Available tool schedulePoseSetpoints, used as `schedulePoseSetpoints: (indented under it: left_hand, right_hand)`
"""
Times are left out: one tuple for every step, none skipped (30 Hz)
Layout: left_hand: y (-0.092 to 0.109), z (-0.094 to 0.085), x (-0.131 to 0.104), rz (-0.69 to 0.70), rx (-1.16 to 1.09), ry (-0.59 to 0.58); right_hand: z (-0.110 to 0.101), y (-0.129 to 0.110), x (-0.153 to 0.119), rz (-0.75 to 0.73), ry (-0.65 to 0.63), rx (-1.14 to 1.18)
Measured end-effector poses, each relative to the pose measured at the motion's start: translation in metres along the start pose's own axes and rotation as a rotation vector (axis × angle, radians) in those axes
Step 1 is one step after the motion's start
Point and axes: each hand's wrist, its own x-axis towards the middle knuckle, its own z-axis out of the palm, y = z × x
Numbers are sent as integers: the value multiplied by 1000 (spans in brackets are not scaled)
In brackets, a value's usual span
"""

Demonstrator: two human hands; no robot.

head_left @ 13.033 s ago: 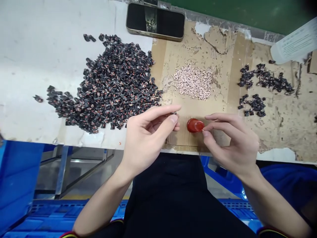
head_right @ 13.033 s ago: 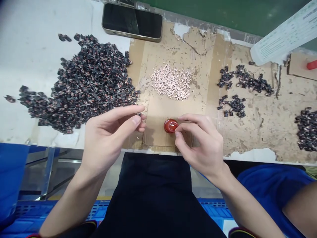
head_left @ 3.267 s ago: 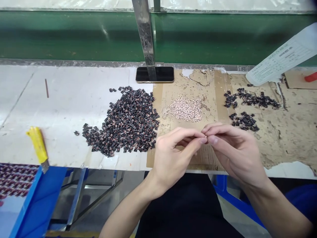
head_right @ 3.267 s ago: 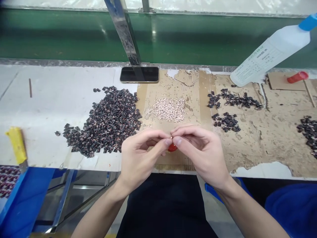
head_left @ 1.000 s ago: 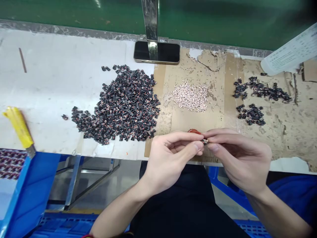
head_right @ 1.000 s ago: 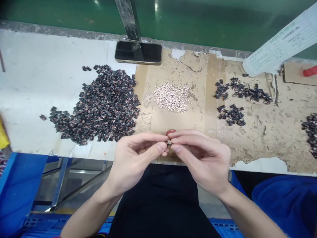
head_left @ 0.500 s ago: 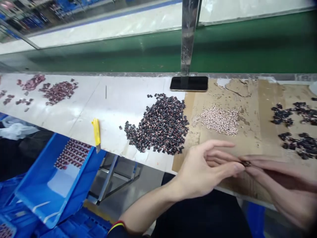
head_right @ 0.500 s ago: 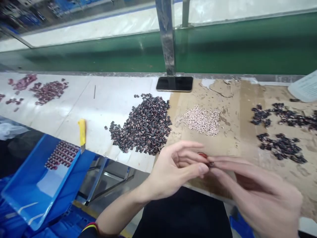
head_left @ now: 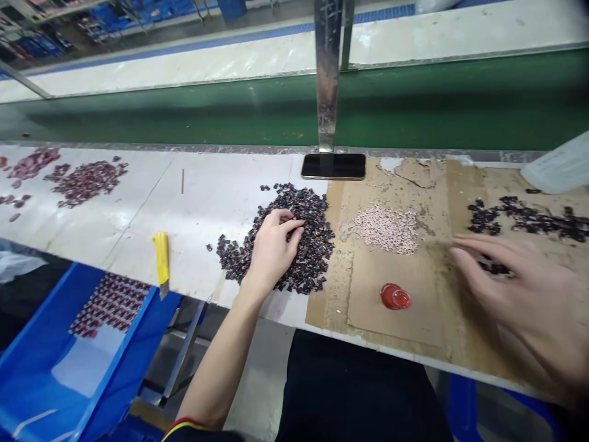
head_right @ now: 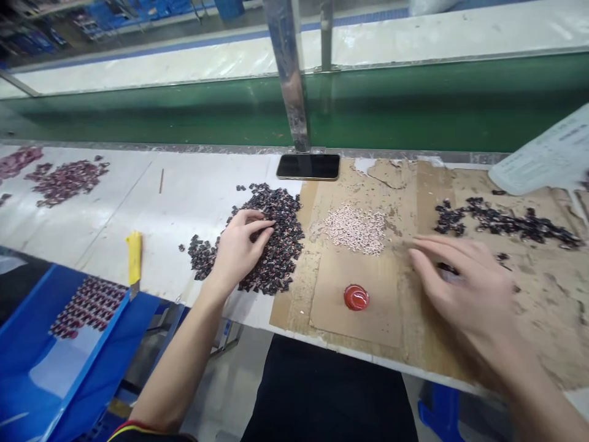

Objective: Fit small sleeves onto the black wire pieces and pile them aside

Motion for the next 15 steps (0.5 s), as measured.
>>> schedulePoseSetpoints:
  left_hand:
    - [1,-1,0,-1,-6,3]
    - [1,-2,0,0,-14,1]
    - [2,-3,1,2,-24,-4]
    - [1,-4,2,5,-37,-11]
    - [1,-4,4,8,-53,-19]
    - [0,-5,5,7,-72,-24]
    - [0,-5,6,2,-94,-23]
    - [0,-6,7,-7,-119,-17]
    - [-1,-7,8,-20,-149,-5]
    - [-1,-8,8,-37,-184,10]
    - [0,-9,7,-59,-226,30]
    - [0,-10,6,-83,-275,51]
    - [1,-11,4,-109,-332,68]
    - [3,-12,2,-138,-394,82]
    - [5,-13,0,-166,-457,91]
  right_hand:
    - [10,-10,10,-47,-73,-27]
    - [20,-19,20,-62,-112,-42]
    - [30,-27,29,-78,-164,-61]
    - [39,-33,36,-98,-216,-77]
    - [47,-38,43,-123,-272,-103]
    - [55,-42,48,-147,-319,-125]
    - [60,-45,51,-169,-356,-142]
    - [65,-47,53,-186,-378,-153]
    - [68,-48,55,-196,-385,-155]
    - [71,-49,56,-203,-384,-152]
    - [73,-49,56,-208,-379,-148]
    - [74,-49,56,-212,-370,-146]
    - [75,-48,57,-216,-360,-145]
    - [75,-48,57,-217,-350,-146]
    - [75,-48,57,-216,-340,-148]
